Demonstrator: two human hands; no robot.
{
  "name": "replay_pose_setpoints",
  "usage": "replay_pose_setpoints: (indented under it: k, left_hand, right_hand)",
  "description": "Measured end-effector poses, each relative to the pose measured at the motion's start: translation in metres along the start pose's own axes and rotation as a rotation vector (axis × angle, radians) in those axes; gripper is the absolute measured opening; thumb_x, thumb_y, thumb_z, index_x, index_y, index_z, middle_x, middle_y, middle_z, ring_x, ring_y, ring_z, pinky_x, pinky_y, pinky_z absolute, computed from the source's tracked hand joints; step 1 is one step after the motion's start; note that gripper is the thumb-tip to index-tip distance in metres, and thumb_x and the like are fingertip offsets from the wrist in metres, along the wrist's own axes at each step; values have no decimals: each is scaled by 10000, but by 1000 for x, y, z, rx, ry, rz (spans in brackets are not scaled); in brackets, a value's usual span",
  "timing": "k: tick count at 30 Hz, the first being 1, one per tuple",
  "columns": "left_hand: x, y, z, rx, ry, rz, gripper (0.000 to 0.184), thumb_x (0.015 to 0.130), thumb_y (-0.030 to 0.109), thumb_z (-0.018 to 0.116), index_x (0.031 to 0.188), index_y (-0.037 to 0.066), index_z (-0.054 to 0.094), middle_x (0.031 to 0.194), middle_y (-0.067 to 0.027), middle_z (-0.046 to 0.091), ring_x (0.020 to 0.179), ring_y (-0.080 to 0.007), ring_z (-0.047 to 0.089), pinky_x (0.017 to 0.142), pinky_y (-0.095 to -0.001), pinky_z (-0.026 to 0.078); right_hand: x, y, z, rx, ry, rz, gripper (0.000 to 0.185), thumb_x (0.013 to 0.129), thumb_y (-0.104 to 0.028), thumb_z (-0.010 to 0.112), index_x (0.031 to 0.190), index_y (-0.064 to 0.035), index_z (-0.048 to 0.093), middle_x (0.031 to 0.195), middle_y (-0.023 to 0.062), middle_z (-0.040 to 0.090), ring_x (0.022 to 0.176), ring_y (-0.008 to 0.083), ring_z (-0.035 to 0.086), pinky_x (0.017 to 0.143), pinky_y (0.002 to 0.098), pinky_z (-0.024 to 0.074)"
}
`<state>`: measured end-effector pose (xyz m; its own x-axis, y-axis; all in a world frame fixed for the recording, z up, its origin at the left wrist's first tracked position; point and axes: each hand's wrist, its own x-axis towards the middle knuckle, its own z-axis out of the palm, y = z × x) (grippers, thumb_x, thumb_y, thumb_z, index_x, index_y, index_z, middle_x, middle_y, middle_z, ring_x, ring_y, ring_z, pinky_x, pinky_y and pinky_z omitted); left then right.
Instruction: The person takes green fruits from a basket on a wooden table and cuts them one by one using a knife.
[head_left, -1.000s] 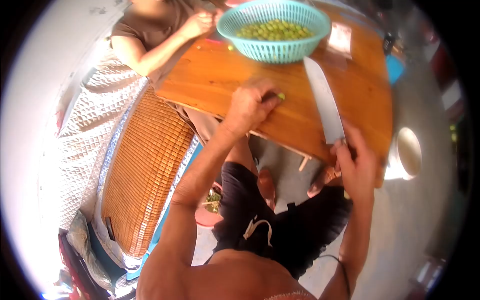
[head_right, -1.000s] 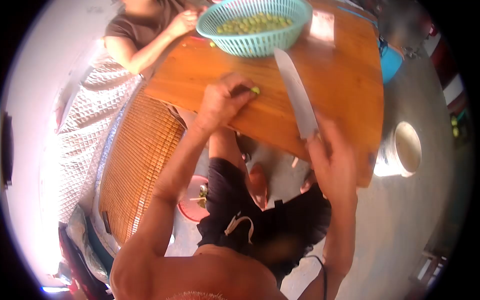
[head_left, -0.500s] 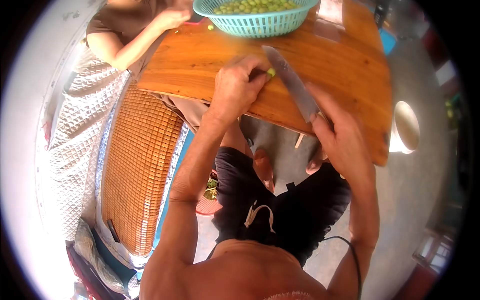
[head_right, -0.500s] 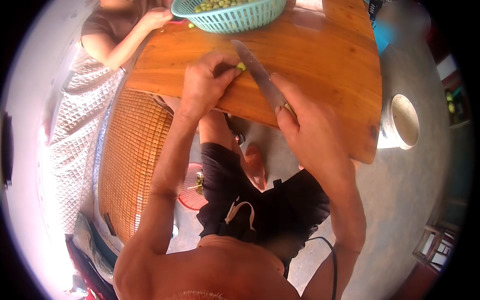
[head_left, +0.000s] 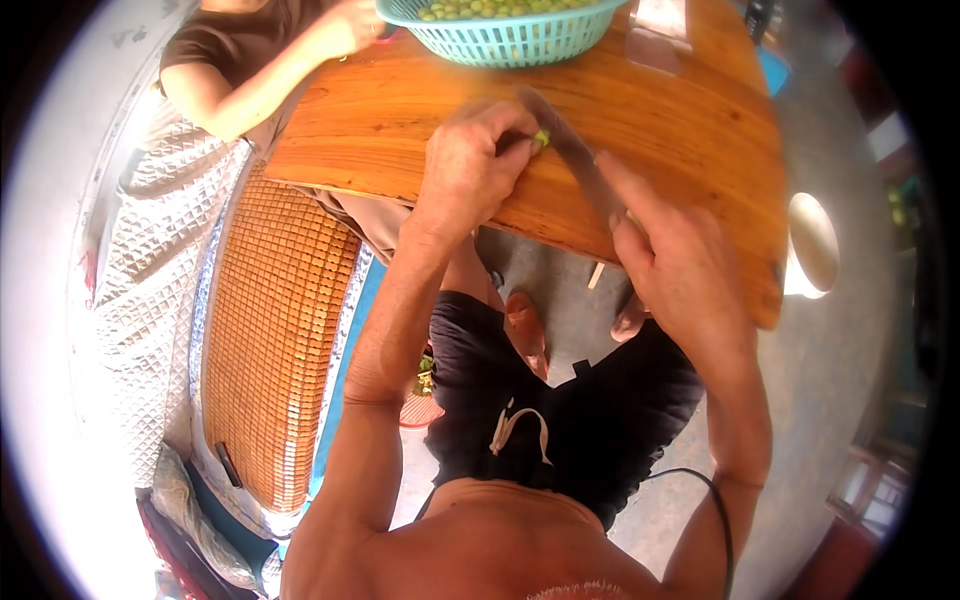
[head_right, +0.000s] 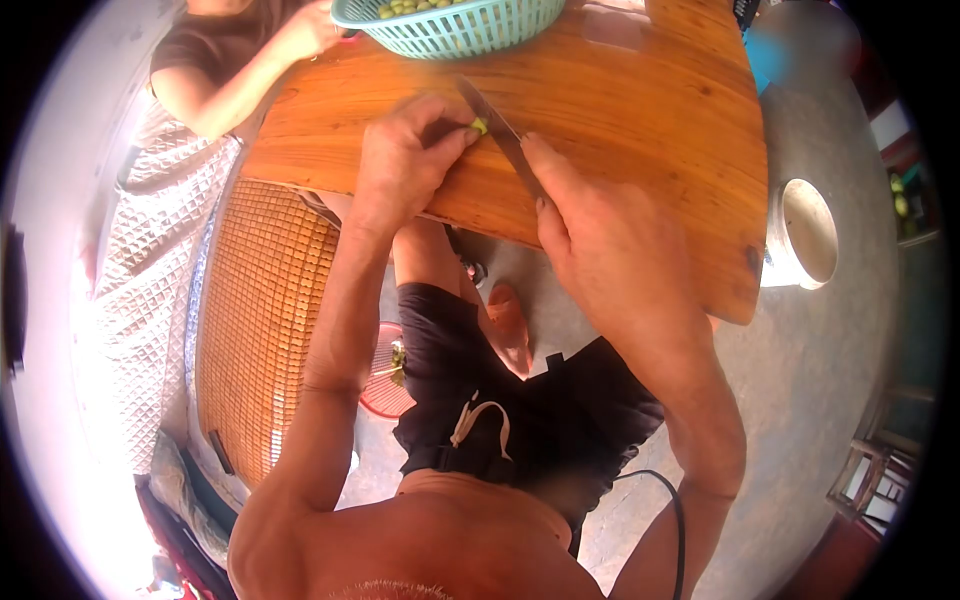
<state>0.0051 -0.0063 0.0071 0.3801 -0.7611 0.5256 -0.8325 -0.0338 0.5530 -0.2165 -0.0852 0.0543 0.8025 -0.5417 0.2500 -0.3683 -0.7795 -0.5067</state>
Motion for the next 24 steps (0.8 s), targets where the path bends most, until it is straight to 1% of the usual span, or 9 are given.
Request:
replay_pose_setpoints:
  k: [1,4,8,10,14,16,19,24]
  left_hand:
    - [0,0,0,9,-4,9,153,842,63,768,978,35,706,943,-117,706,849,-265,695,777,-347,557]
    - [1,0,0,8,-5,17,153,841,64,771,979,39,708,941,-117,705,848,-267,695,773,-349,558]
    - [1,-1,-2,4,-6,26,152,840,70,773,977,45,712,937,-119,703,847,-273,695,766,-354,558]
    - [1,1,-2,6,-6,33,149,841,72,772,976,47,713,936,-119,702,847,-276,695,765,-356,558]
    - [1,2,-3,13,-6,44,142,846,79,769,976,54,717,931,-121,700,849,-284,695,766,-362,557]
    - [1,1,-3,13,-8,43,141,847,80,768,977,55,718,931,-120,699,850,-285,694,767,-364,556]
    - [1,1,-4,13,-13,41,141,848,81,768,977,56,718,931,-118,698,852,-289,693,768,-366,555]
    - [2,2,-4,29,-15,57,142,845,81,768,974,56,716,935,-116,698,854,-296,693,770,-369,555]
  right_hand:
    - [1,-1,1,19,-5,12,447,921,-99,590,1368,-116,608,798,255,655,745,439,657,713,508,506]
    - [5,0,4,64,12,-15,450,921,-98,592,1370,-109,607,801,257,653,740,440,652,707,503,508]
    - [11,2,8,36,-12,0,452,918,-88,595,1370,-99,608,800,260,647,733,441,648,702,498,506]
    - [13,5,13,41,58,-101,419,942,-119,593,1360,-96,612,782,231,674,709,420,659,673,527,511]
    - [17,2,12,73,33,-75,417,941,-108,586,1357,-91,613,795,235,678,722,427,659,683,528,512]
    - [19,-1,11,87,4,-28,442,917,-88,588,1358,-83,614,818,271,638,753,439,642,702,499,489]
    - [22,-1,13,104,34,-62,431,920,-91,581,1349,-76,617,830,278,638,768,444,642,715,510,483]
    - [25,-4,11,107,3,-25,410,933,-115,571,1338,-74,619,855,281,651,795,455,648,738,520,488]
